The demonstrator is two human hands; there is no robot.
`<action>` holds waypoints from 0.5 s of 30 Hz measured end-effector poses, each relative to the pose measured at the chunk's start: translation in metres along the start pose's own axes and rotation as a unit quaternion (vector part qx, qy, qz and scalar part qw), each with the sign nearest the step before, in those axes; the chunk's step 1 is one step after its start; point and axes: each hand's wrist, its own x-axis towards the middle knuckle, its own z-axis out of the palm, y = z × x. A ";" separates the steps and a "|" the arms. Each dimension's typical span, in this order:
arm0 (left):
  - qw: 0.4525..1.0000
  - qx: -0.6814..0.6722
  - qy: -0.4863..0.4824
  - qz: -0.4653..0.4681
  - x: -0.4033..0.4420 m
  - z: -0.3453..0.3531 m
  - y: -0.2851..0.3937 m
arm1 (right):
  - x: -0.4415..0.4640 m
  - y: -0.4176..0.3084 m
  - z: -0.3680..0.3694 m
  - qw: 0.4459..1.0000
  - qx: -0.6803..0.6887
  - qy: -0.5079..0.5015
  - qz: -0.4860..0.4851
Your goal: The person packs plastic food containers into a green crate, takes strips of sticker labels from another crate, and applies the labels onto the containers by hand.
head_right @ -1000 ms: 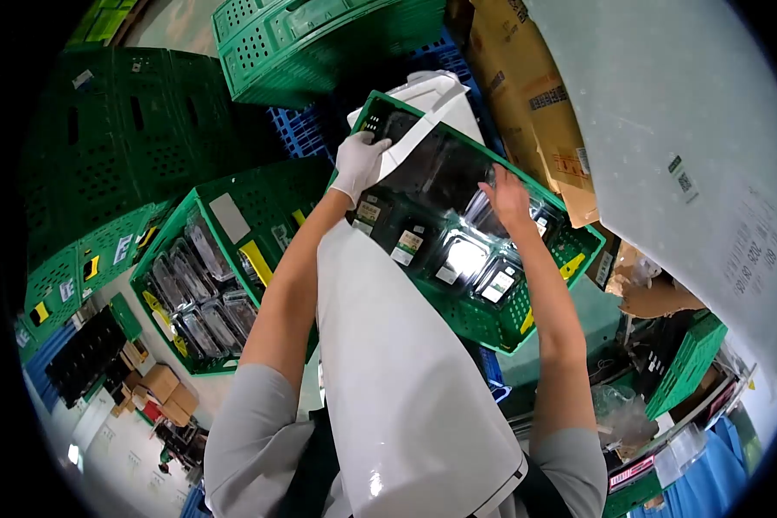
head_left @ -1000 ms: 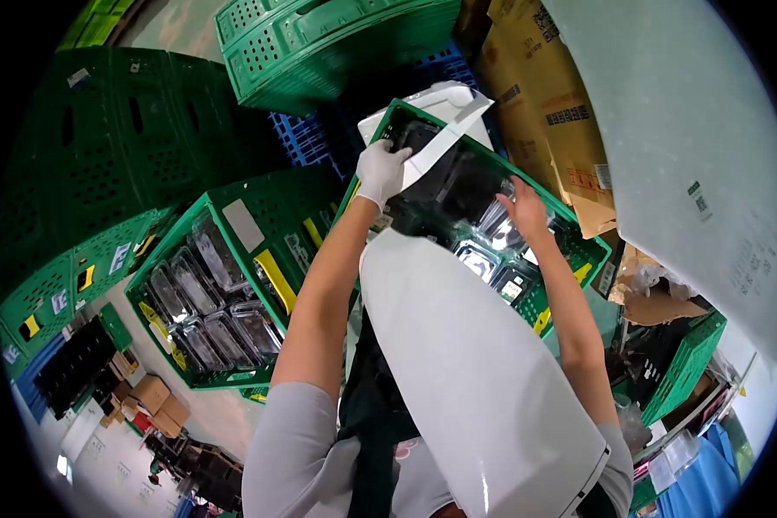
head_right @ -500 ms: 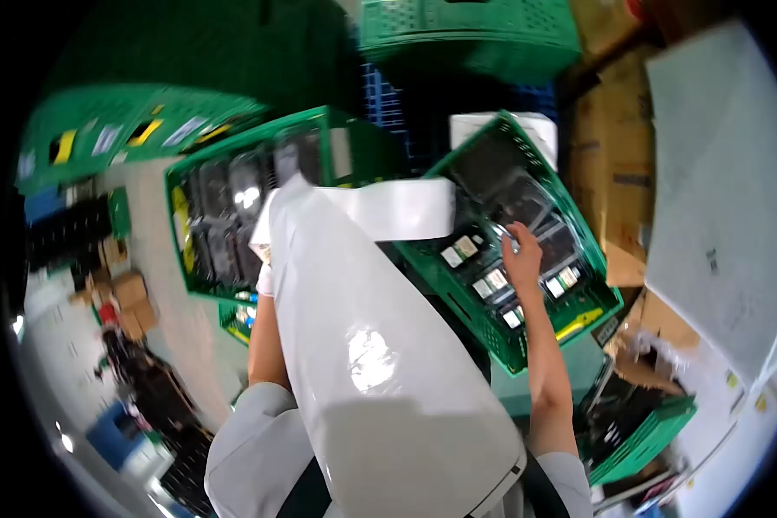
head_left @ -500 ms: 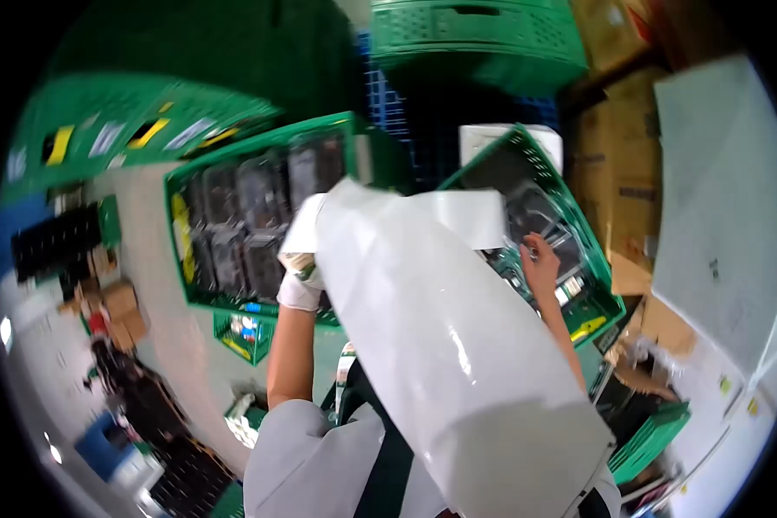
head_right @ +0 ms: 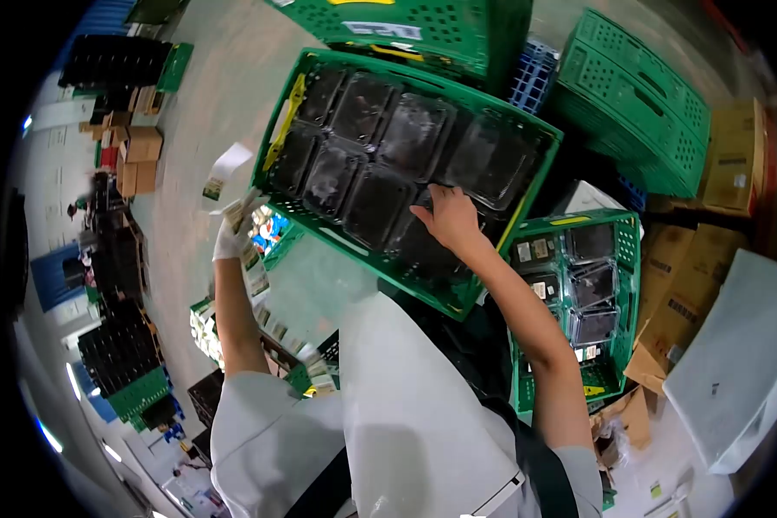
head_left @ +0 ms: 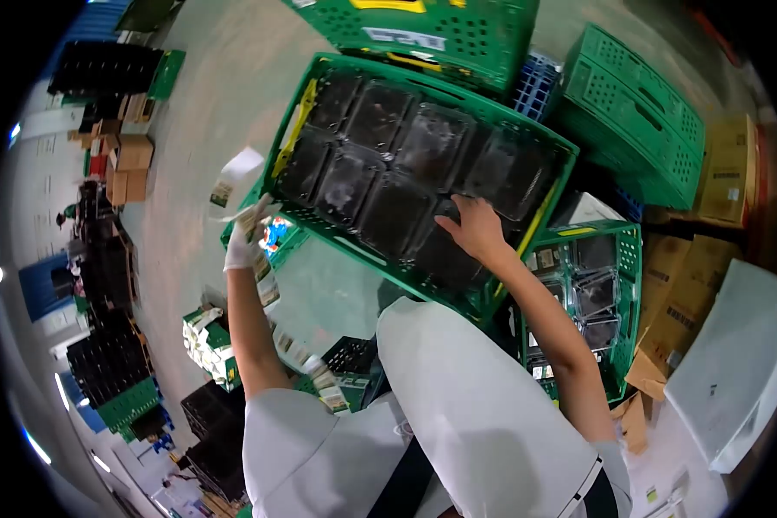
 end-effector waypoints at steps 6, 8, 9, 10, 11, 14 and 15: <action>0.944 0.325 0.054 0.012 0.129 0.044 0.002 | 0.021 0.006 0.085 0.978 -0.193 0.077 -0.001; 0.905 0.406 0.123 -0.022 0.145 0.055 -0.007 | 0.027 0.005 0.086 0.978 -0.192 0.074 0.000; 0.871 0.469 0.128 -0.073 0.153 0.057 -0.003 | 0.030 0.006 0.086 0.979 -0.191 0.076 0.001; 0.871 0.469 0.124 -0.074 0.153 0.063 0.011 | 0.031 0.007 0.087 0.979 -0.192 0.074 0.005; 0.851 0.507 0.119 -0.073 0.150 0.069 0.025 | 0.032 0.007 0.087 0.977 -0.194 0.089 -0.013; 0.819 0.556 0.100 -0.104 0.150 0.078 0.029 | 0.032 0.000 0.079 0.977 -0.185 0.102 -0.010; 0.820 0.557 0.087 -0.098 0.151 0.077 0.032 | 0.031 0.003 0.076 0.987 -0.145 0.065 0.035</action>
